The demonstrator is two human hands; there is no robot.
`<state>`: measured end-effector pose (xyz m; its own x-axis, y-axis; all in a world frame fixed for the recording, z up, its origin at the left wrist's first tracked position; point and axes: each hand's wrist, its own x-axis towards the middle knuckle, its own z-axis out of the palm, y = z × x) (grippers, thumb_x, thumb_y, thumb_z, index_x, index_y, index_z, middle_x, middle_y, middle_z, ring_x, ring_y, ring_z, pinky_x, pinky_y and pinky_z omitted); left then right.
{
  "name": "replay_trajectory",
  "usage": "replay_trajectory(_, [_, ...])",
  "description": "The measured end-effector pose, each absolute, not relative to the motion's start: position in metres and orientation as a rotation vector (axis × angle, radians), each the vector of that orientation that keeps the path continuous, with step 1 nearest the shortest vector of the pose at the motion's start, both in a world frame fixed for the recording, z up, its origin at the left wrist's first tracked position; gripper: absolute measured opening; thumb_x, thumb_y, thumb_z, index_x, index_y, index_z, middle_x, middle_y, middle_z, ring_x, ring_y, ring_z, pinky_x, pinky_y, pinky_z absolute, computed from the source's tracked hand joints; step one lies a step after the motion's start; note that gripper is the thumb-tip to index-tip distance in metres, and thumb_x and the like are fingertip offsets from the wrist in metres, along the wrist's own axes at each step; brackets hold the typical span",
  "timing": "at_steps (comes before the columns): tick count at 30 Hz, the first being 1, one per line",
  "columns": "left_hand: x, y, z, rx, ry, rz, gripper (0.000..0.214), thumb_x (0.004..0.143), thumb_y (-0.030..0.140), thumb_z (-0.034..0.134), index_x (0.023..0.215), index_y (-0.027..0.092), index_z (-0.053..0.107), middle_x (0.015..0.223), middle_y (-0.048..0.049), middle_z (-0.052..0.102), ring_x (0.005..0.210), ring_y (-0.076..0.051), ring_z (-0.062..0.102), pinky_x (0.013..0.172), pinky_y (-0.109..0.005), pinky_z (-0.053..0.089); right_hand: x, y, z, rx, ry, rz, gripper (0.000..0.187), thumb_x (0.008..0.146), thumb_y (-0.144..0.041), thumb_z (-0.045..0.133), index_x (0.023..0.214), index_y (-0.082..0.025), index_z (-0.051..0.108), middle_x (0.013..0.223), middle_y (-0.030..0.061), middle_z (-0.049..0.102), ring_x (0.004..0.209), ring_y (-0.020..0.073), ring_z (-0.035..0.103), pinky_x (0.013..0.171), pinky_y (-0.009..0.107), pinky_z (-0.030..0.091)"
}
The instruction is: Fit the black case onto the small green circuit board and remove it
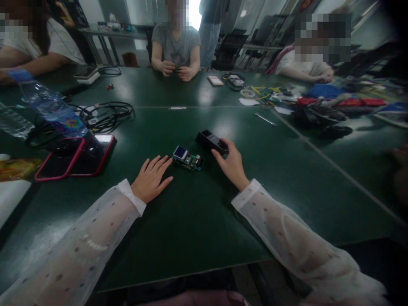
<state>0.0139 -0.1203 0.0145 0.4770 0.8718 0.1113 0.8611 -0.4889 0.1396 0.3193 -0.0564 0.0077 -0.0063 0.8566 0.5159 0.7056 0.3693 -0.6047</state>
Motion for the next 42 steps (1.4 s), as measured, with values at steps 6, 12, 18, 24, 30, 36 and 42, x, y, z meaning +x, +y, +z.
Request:
replay_trajectory(6, [0.015, -0.12, 0.017, 2.642, 1.557, 0.214, 0.06, 0.102, 0.049, 0.032, 0.155, 0.022, 0.022, 0.157, -0.0096, 0.033, 0.145, -0.03, 0.027, 0.116, -0.056, 0.024, 0.317, -0.059, 0.01, -1.395, -1.796, 0.232, 0.048, 0.086, -0.036, 0.061, 0.13, -0.019, 0.053, 0.124, 0.0154, 0.062, 0.112, 0.0316, 0.061, 0.095, 0.055, 0.05])
replay_trajectory(12, [0.016, -0.121, 0.019, 2.629, 1.576, 0.21, 0.06, 0.102, 0.049, 0.033, 0.153, 0.019, 0.025, 0.157, -0.0104, 0.035, 0.145, -0.03, 0.028, 0.117, -0.056, 0.024, 0.317, -0.056, 0.007, -1.407, -1.85, 0.238, 0.049, 0.084, -0.035, 0.062, 0.129, -0.017, 0.052, 0.123, 0.0163, 0.062, 0.112, 0.0326, 0.06, 0.093, 0.055, 0.051])
replay_trajectory(18, [0.014, -0.12, 0.015, 2.655, 1.565, 0.251, 0.058, 0.102, 0.049, 0.033, 0.152, 0.02, 0.029, 0.156, -0.01, 0.036, 0.145, -0.03, 0.029, 0.116, -0.055, 0.024, 0.318, -0.054, 0.004, -1.386, -1.867, 0.21, 0.049, 0.084, -0.036, 0.062, 0.129, -0.019, 0.05, 0.123, 0.016, 0.061, 0.113, 0.0329, 0.058, 0.097, 0.056, 0.047])
replay_trajectory(24, [0.015, -0.121, 0.016, 2.659, 1.569, 0.256, 0.057, 0.102, 0.049, 0.033, 0.152, 0.021, 0.029, 0.156, -0.0095, 0.037, 0.145, -0.029, 0.029, 0.116, -0.055, 0.025, 0.319, -0.054, 0.003, -1.368, -1.88, 0.215, 0.051, 0.084, -0.035, 0.062, 0.13, -0.02, 0.049, 0.123, 0.015, 0.06, 0.113, 0.0324, 0.058, 0.096, 0.056, 0.048])
replay_trajectory(30, [0.015, -0.12, 0.017, 2.654, 1.574, 0.227, 0.058, 0.102, 0.049, 0.032, 0.15, 0.017, 0.032, 0.156, -0.0108, 0.036, 0.145, -0.029, 0.028, 0.117, -0.054, 0.024, 0.319, -0.054, 0.003, -1.376, -1.89, 0.214, 0.051, 0.084, -0.033, 0.061, 0.13, -0.017, 0.049, 0.123, 0.0167, 0.06, 0.114, 0.0335, 0.058, 0.098, 0.056, 0.047])
replay_trajectory(36, [0.015, -0.12, 0.017, 2.642, 1.57, 0.212, 0.059, 0.102, 0.05, 0.032, 0.151, 0.017, 0.03, 0.156, -0.0108, 0.035, 0.145, -0.029, 0.028, 0.117, -0.055, 0.024, 0.319, -0.053, 0.002, -1.39, -1.813, 0.261, 0.05, 0.085, -0.037, 0.061, 0.13, -0.019, 0.05, 0.123, 0.0161, 0.061, 0.113, 0.0333, 0.06, 0.094, 0.056, 0.05])
replay_trajectory(42, [0.015, -0.121, 0.018, 2.647, 1.569, 0.209, 0.058, 0.102, 0.049, 0.033, 0.151, 0.018, 0.03, 0.157, -0.0103, 0.035, 0.145, -0.03, 0.028, 0.117, -0.055, 0.024, 0.307, -0.067, 0.014, -1.252, -1.741, 0.379, 0.053, 0.088, -0.047, 0.06, 0.132, -0.021, 0.047, 0.125, 0.0142, 0.06, 0.107, 0.0275, 0.063, 0.093, 0.047, 0.054])
